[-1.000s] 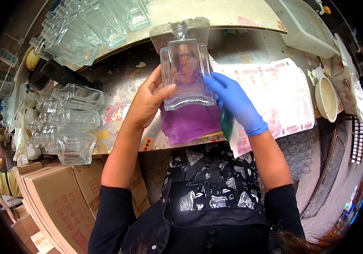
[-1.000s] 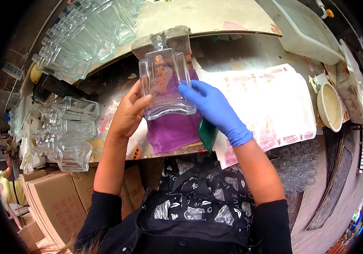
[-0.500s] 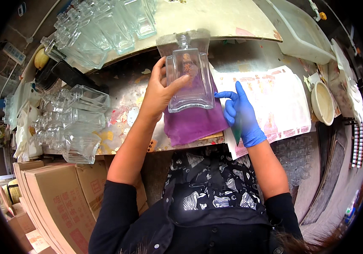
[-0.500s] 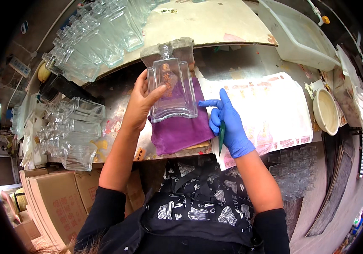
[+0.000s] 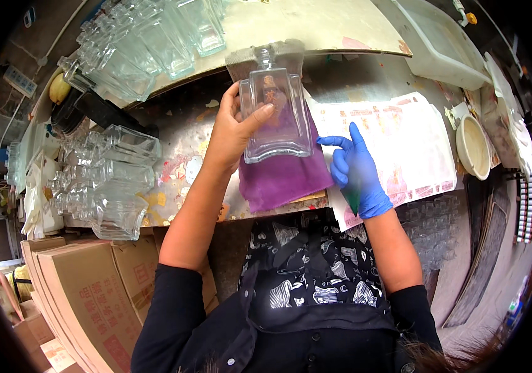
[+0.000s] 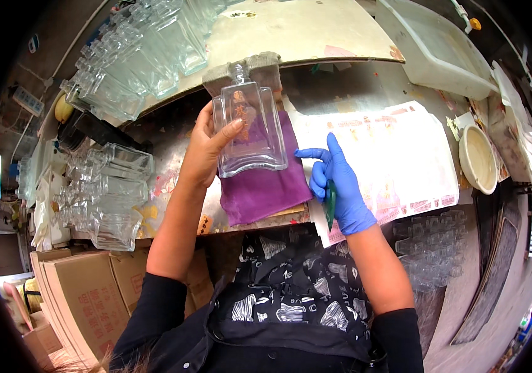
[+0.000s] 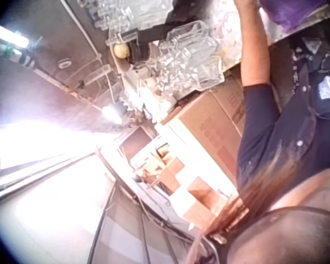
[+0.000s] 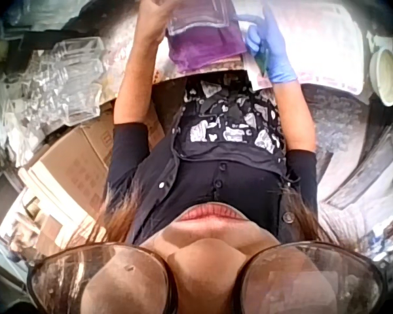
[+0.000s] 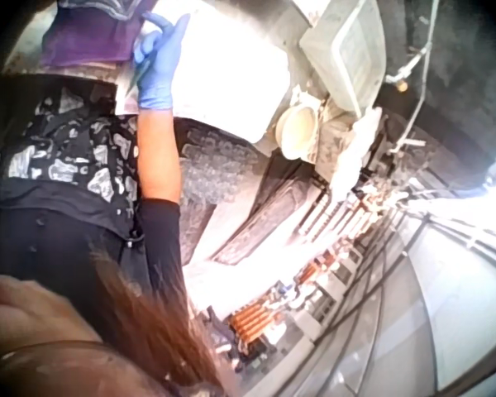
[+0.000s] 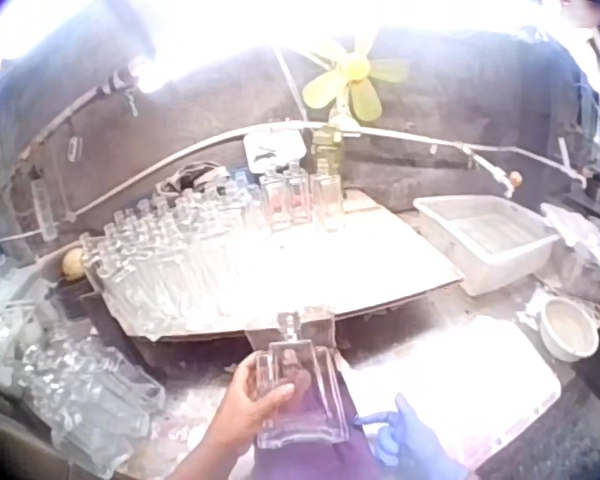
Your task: The person cleans clear glass bottles using a green sponge and a purple cloth. They wipe the exterior and interior of each bottle, rotate it to access different sides, and place it on a stack of similar bottles. The process is repeated for multiple bottles in a workshop setting.
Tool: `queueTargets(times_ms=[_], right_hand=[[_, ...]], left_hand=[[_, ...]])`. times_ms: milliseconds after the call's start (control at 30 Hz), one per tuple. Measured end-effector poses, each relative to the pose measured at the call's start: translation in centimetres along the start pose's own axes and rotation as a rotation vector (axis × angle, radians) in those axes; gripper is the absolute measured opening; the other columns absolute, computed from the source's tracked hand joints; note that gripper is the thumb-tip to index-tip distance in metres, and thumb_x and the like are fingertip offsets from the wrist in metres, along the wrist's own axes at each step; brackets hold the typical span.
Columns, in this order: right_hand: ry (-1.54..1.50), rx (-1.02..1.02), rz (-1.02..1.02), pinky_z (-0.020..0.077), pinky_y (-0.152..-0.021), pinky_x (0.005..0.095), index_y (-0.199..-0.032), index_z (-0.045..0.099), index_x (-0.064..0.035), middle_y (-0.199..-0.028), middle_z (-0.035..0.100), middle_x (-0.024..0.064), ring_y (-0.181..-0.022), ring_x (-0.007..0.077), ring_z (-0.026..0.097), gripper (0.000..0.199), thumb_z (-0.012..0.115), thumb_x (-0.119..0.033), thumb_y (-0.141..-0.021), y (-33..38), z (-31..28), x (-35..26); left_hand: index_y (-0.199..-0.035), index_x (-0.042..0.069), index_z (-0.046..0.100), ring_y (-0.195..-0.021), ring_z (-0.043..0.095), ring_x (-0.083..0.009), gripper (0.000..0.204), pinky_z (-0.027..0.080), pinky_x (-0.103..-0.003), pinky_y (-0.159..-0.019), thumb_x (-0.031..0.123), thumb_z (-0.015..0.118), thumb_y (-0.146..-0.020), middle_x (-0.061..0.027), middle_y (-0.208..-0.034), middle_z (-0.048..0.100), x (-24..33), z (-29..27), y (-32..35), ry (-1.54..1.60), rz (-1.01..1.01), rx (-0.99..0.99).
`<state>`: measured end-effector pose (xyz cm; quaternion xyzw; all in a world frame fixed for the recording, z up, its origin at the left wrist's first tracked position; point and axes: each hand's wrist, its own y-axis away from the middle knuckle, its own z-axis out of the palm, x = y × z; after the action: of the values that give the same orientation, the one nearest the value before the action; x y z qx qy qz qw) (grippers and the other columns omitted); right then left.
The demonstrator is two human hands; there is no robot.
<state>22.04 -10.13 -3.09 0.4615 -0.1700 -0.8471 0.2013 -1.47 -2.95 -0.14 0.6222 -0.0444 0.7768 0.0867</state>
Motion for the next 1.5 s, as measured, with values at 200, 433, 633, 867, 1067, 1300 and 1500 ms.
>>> queueTargets(times_ms=[200, 433, 633, 867, 1067, 1300, 1500], right_hand=[[0.026, 0.007, -0.021, 0.028, -0.037, 0.0224, -0.109, 0.059, 0.0053, -0.047, 0.03, -0.0027, -0.037, 0.0088, 0.031, 0.071, 0.035, -0.06, -0.097, 0.9, 0.2, -0.1], [-0.02, 0.04, -0.018, 0.0195, -0.038, 0.0234, -0.109, 0.058, 0.003, -0.048, 0.024, -0.0041, -0.04, 0.0073, 0.025, 0.062, 0.038, -0.054, -0.098, 1.7, 0.9, 0.0], [0.022, 0.094, -0.023, 0.02, -0.038, 0.0236, -0.111, 0.057, 0.0026, -0.048, 0.023, -0.0046, -0.039, 0.0075, 0.025, 0.058, 0.04, -0.052, -0.098, 2.4, 1.0, -0.6], [-0.019, 0.072, -0.019, 0.0216, -0.038, 0.0231, -0.113, 0.055, 0.0024, -0.048, 0.024, -0.0046, -0.038, 0.0075, 0.028, 0.057, 0.041, -0.051, -0.099, 1.9, 0.9, -0.4], [-0.139, 0.078, -0.013, 0.0246, -0.038, 0.0241, -0.118, 0.053, 0.0051, -0.048, 0.025, -0.0043, -0.038, 0.0089, 0.027, 0.065, 0.034, -0.054, -0.099, 1.4, -0.6, 0.1], [-0.426, -0.027, -0.049, 0.0296, -0.047, 0.0241, -0.13, 0.045, 0.0048, -0.056, 0.028, -0.0041, -0.049, 0.0096, 0.03, 0.076, 0.03, -0.062, -0.097, 0.5, -4.6, 1.6], [-0.211, 0.214, 0.002, 0.0481, -0.064, 0.0259, -0.125, 0.052, 0.0001, -0.086, 0.061, 0.0049, -0.073, 0.0152, 0.057, 0.075, 0.032, -0.065, -0.094, 2.9, -0.5, -0.3]], left_hand=[[-0.141, -0.004, 0.026, -0.116, 0.054, -0.024, 0.083, 0.047, -0.034, -0.096, 0.017, 0.077, -0.079, -0.0177, -0.127, 0.049, 0.0, 0.0, -0.1, 0.002, 0.002, 0.002], [-0.14, -0.004, 0.028, -0.116, 0.053, -0.0234, 0.077, 0.045, -0.035, -0.097, 0.024, 0.073, -0.084, -0.0161, -0.126, 0.05, -0.3, -0.5, 0.0, -0.022, 0.012, -0.011], [-0.141, -0.002, 0.032, -0.122, 0.05, -0.0229, 0.051, 0.043, -0.035, -0.101, 0.026, 0.048, -0.101, -0.0145, -0.134, 0.048, 0.2, -2.5, 2.0, 0.261, -0.188, -0.017], [-0.146, -0.003, 0.018, -0.126, 0.045, -0.0264, 0.083, 0.038, -0.035, -0.105, 0.014, 0.07, -0.084, -0.0215, -0.137, 0.04, -0.2, -1.2, 3.5, 0.027, -0.065, -0.082], [-0.146, -0.004, 0.018, -0.126, 0.046, -0.0268, 0.086, 0.039, -0.035, -0.104, 0.009, 0.072, -0.08, -0.0215, -0.137, 0.04, -0.4, -0.9, 3.4, 0.041, -0.06, -0.049], [-0.145, -0.005, 0.021, -0.125, 0.047, -0.0261, 0.077, 0.038, -0.036, -0.105, 0.013, 0.067, -0.085, -0.0199, -0.136, 0.042, -0.2, -1.3, 3.2, 0.154, -0.107, -0.052], [-0.145, -0.005, 0.022, -0.125, 0.046, -0.0256, 0.075, 0.037, -0.037, -0.106, 0.013, 0.065, -0.086, -0.0189, -0.135, 0.043, 0.1, -1.6, 3.4, 0.194, -0.122, -0.078]])
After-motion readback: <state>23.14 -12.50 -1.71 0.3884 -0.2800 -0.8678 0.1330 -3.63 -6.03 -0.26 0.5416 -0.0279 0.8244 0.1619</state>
